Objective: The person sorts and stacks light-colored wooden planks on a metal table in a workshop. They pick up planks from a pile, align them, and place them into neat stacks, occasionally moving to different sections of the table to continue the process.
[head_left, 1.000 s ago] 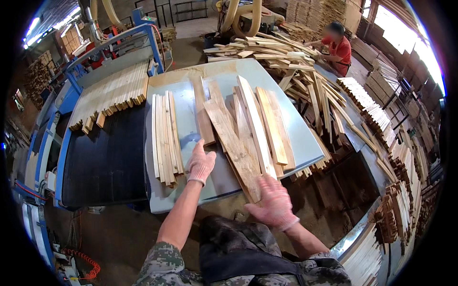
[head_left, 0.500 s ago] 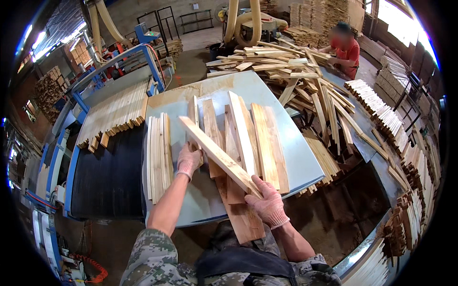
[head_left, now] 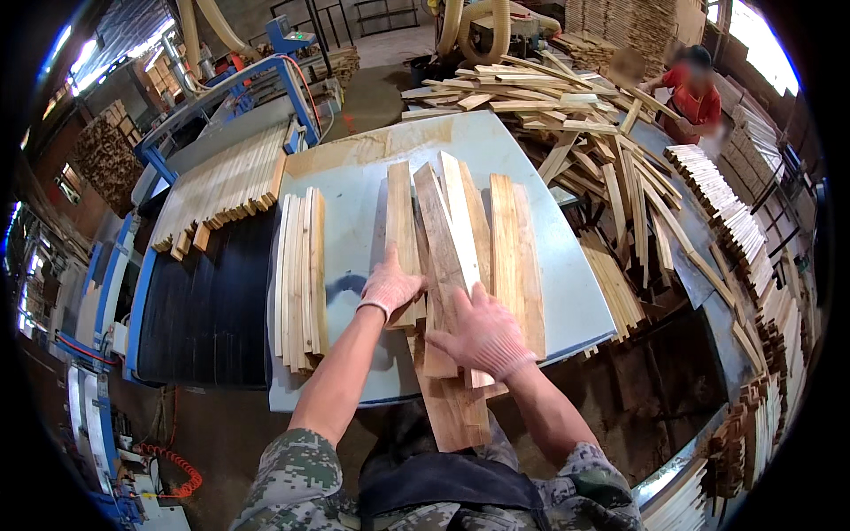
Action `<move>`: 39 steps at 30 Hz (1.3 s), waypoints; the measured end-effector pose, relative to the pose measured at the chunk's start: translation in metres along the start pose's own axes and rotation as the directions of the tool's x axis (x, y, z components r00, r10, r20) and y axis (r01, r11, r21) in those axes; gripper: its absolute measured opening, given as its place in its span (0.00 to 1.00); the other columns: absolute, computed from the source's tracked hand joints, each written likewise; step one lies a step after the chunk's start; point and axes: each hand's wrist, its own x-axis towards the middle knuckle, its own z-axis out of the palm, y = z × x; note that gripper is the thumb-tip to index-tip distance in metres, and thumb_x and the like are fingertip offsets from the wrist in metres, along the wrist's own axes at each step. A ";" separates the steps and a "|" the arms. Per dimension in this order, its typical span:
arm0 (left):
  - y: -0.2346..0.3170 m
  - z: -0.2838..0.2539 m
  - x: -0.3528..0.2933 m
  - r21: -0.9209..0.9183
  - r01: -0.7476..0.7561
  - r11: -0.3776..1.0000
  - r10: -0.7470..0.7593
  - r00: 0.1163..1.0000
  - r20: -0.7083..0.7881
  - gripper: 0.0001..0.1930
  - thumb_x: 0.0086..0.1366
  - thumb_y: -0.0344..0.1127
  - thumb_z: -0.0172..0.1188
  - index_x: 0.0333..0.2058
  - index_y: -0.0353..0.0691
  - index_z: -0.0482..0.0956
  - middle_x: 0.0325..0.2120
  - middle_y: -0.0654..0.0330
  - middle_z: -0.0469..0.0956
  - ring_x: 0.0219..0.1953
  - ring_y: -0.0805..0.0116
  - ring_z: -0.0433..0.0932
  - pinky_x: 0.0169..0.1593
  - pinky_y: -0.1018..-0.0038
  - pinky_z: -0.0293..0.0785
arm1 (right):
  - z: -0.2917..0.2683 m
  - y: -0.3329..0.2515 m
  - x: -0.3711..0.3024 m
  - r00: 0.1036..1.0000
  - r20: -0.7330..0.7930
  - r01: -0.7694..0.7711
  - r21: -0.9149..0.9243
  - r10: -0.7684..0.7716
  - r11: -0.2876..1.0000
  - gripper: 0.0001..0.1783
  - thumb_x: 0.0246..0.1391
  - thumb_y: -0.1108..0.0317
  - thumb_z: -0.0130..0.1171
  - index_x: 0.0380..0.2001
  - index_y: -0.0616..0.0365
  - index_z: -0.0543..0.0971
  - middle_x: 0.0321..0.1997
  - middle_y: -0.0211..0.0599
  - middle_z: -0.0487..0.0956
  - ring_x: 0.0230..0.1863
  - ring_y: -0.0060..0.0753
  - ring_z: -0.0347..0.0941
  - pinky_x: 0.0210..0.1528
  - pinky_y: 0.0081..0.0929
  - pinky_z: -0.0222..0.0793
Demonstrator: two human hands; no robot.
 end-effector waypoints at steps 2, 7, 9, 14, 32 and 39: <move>0.004 -0.004 0.004 -0.060 -0.024 0.998 0.026 1.000 0.018 0.64 0.54 0.55 0.75 0.81 0.48 0.43 0.67 0.36 0.72 0.69 0.41 0.73 0.72 0.54 0.70 | 0.012 -0.011 0.032 0.994 0.016 -0.105 -0.042 0.106 0.994 0.53 0.55 0.37 0.69 0.73 0.58 0.64 0.69 0.67 0.68 0.65 0.63 0.75 0.63 0.52 0.75; 0.000 -0.008 -0.006 -0.123 -0.011 0.992 0.008 1.000 -0.027 0.61 0.54 0.44 0.72 0.80 0.44 0.44 0.64 0.35 0.75 0.66 0.42 0.77 0.68 0.55 0.74 | 0.023 -0.024 0.070 0.976 -0.008 -0.218 -0.134 0.219 0.967 0.53 0.54 0.46 0.69 0.77 0.56 0.59 0.69 0.70 0.68 0.64 0.65 0.76 0.64 0.54 0.75; -0.041 0.004 -0.007 -0.448 -0.126 0.885 0.121 0.992 -0.039 0.57 0.55 0.39 0.69 0.80 0.44 0.45 0.61 0.38 0.76 0.59 0.46 0.80 0.64 0.59 0.77 | 0.029 -0.010 0.074 0.982 -0.041 -0.186 -0.009 0.186 0.983 0.54 0.53 0.48 0.68 0.78 0.55 0.57 0.68 0.71 0.70 0.63 0.67 0.77 0.65 0.54 0.75; -0.124 0.028 -0.055 -0.960 -0.049 0.275 0.289 0.957 0.033 0.48 0.60 0.27 0.54 0.80 0.48 0.48 0.48 0.45 0.75 0.36 0.54 0.84 0.42 0.59 0.87 | 0.018 0.000 0.066 0.971 -0.017 -0.238 0.013 0.238 0.971 0.52 0.53 0.52 0.65 0.78 0.55 0.58 0.65 0.67 0.74 0.64 0.64 0.77 0.68 0.49 0.74; -0.160 0.025 -0.034 -0.942 -0.146 0.304 0.299 0.953 -0.051 0.42 0.73 0.52 0.62 0.75 0.33 0.56 0.63 0.40 0.73 0.64 0.55 0.74 0.68 0.66 0.70 | 0.123 -0.104 0.061 0.958 0.281 -0.274 0.852 0.051 0.447 0.21 0.64 0.59 0.60 0.56 0.57 0.78 0.33 0.28 0.78 0.30 0.23 0.72 0.32 0.24 0.70; -0.167 -0.074 -0.082 -0.325 -0.371 0.870 0.458 0.852 0.255 0.33 0.72 0.56 0.62 0.62 0.33 0.79 0.55 0.41 0.84 0.57 0.45 0.83 0.62 0.62 0.76 | 0.147 -0.123 0.086 0.978 0.091 -0.209 0.514 0.189 0.832 0.40 0.53 0.45 0.71 0.58 0.65 0.73 0.42 0.53 0.84 0.44 0.50 0.82 0.49 0.43 0.80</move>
